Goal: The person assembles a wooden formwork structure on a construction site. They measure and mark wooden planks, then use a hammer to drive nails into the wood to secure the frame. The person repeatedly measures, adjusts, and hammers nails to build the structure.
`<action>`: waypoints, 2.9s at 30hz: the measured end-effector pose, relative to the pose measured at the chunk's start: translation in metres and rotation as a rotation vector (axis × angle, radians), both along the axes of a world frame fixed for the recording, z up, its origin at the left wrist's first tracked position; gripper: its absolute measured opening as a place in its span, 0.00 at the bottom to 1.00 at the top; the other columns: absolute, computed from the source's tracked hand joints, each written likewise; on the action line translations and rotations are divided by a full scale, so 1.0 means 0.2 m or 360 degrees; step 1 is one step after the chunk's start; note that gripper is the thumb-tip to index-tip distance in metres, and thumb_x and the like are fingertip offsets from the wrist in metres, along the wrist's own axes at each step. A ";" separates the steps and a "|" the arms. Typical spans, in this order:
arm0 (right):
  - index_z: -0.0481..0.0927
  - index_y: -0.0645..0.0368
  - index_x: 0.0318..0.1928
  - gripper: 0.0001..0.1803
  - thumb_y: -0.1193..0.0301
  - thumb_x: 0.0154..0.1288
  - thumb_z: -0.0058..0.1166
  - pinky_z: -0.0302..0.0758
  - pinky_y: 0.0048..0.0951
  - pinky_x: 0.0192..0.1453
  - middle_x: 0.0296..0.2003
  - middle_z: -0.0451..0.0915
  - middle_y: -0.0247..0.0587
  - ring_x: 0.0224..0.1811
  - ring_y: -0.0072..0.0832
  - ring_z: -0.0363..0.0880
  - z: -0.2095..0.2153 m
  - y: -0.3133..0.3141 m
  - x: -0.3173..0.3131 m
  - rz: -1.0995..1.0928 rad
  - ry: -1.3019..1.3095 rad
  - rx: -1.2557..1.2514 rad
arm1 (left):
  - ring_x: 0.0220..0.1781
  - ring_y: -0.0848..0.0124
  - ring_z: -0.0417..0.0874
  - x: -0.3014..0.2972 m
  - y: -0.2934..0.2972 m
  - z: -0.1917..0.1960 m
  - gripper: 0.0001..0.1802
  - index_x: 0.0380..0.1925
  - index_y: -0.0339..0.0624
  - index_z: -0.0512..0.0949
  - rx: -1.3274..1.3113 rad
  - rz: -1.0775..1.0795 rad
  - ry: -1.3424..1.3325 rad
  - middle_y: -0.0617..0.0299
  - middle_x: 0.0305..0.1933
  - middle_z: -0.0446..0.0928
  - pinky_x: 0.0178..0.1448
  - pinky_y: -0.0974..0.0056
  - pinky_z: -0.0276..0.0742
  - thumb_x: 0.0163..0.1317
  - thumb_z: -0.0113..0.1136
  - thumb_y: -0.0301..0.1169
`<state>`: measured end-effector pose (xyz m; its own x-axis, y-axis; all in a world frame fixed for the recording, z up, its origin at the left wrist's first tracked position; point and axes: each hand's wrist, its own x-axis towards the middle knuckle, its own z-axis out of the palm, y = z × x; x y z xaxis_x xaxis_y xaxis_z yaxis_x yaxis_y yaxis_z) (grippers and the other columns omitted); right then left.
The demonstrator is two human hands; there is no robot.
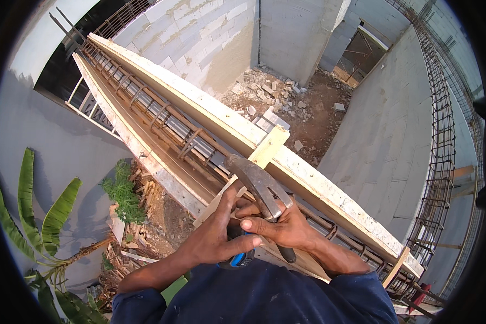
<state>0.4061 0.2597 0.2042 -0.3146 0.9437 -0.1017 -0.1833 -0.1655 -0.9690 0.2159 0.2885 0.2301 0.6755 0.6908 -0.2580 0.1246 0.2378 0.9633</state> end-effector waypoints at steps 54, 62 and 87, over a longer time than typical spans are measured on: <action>0.85 0.64 0.46 0.21 0.56 0.69 0.59 0.67 0.29 0.47 0.31 0.77 0.32 0.37 0.24 0.71 -0.38 0.00 0.64 -0.1010 -0.1391 -0.0346 | 0.24 0.69 0.73 -0.73 -0.04 -0.44 0.21 0.37 0.35 0.83 -0.0083 0.0097 0.1157 0.54 0.22 0.76 0.33 0.58 0.70 0.64 0.58 0.45; 0.86 0.66 0.49 0.27 0.52 0.68 0.57 0.68 0.31 0.54 0.34 0.81 0.37 0.40 0.27 0.73 -0.41 0.01 0.64 -0.0946 -0.1417 -0.0287 | 0.28 0.66 0.78 -0.70 -0.04 -0.42 0.21 0.47 0.41 0.83 -0.0147 0.0095 0.1134 0.48 0.29 0.80 0.38 0.58 0.73 0.64 0.56 0.45; 0.86 0.65 0.48 0.23 0.56 0.69 0.58 0.70 0.31 0.51 0.34 0.83 0.39 0.40 0.26 0.74 -0.43 0.01 0.66 -0.0939 -0.1253 -0.0240 | 0.20 0.67 0.71 -0.71 -0.03 -0.48 0.18 0.29 0.32 0.79 -0.0202 0.0186 0.1031 0.51 0.19 0.72 0.30 0.58 0.68 0.59 0.56 0.40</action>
<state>0.5391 0.2624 0.1176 0.4097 0.8874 -0.2113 0.4102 -0.3861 -0.8262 0.0748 0.2834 0.1332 0.2796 0.6874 -0.6703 0.6349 0.3913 0.6662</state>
